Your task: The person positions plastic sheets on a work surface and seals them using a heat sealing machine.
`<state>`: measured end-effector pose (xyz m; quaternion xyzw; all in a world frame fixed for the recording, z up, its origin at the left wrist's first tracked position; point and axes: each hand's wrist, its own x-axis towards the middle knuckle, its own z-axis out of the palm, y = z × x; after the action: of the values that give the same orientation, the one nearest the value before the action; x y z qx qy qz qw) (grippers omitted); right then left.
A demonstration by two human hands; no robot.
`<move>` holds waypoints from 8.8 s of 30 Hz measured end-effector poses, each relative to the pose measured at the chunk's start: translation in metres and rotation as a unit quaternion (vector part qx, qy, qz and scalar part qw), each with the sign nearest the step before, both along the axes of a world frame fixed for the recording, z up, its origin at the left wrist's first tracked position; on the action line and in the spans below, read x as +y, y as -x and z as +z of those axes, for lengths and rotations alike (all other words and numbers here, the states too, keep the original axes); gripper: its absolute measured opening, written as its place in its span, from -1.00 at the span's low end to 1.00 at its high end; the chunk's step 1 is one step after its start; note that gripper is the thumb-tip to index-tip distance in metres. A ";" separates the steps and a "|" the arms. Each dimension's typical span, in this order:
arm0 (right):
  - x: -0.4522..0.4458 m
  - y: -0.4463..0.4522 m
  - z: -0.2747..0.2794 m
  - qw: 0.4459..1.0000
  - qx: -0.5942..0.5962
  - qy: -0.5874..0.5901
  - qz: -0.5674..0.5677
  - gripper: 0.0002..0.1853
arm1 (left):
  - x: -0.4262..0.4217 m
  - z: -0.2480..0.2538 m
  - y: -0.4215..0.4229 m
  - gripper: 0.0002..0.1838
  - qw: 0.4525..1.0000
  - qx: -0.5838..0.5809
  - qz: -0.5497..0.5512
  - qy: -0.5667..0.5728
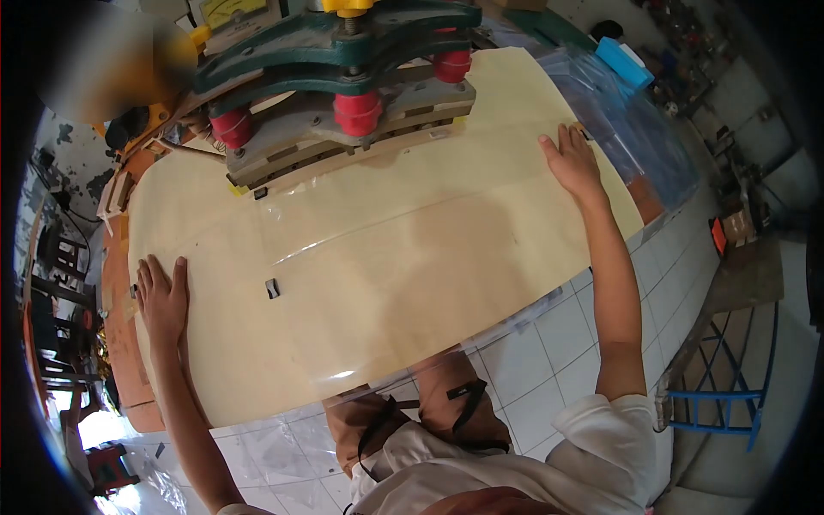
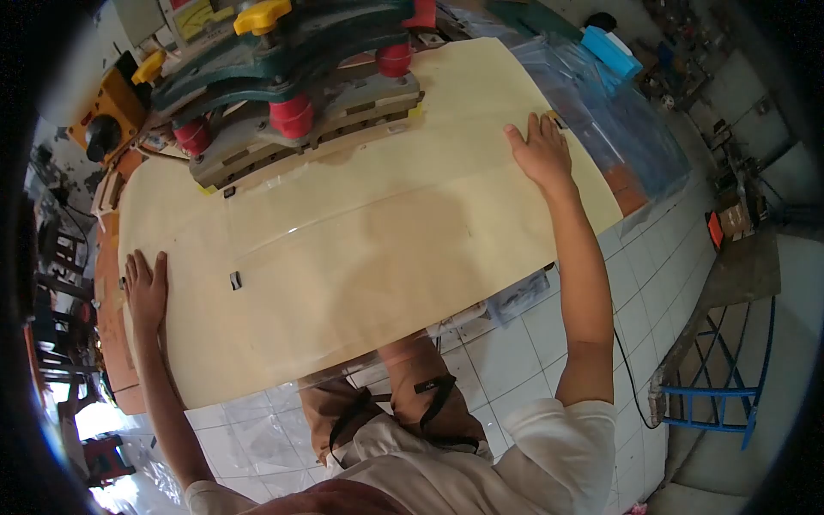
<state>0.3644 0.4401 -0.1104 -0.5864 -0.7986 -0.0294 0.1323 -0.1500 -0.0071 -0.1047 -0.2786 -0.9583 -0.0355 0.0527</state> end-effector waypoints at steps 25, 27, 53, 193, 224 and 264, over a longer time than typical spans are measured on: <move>-0.002 0.005 0.006 0.999 -0.007 0.035 -0.008 -0.10 | 0.002 0.004 -0.008 -0.04 1.000 -0.001 0.007 -0.018; -0.004 0.005 0.007 0.999 -0.002 0.038 -0.008 -0.09 | 0.003 0.004 -0.009 -0.05 1.000 0.004 0.006 -0.015; -0.009 0.005 0.009 1.000 0.009 0.030 0.000 -0.11 | 0.002 0.005 -0.005 -0.09 1.000 -0.008 -0.004 -0.004; -0.032 -0.308 -0.045 0.575 0.779 0.215 -0.128 -0.84 | -0.011 -0.031 0.047 -0.13 0.991 0.019 -0.061 -0.117; 0.006 -0.266 0.039 0.590 0.763 0.209 -0.161 -0.73 | -0.011 -0.029 0.041 -0.12 0.992 0.016 -0.060 -0.109; -0.109 -0.263 0.335 0.761 0.634 0.064 0.120 -0.60 | -0.008 -0.019 0.023 -0.13 0.996 0.029 -0.040 -0.080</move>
<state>0.6270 0.3314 0.2250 -0.3772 -0.5964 0.4161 0.5735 -0.1730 -0.0153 -0.1233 -0.3126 -0.9385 -0.1059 0.1010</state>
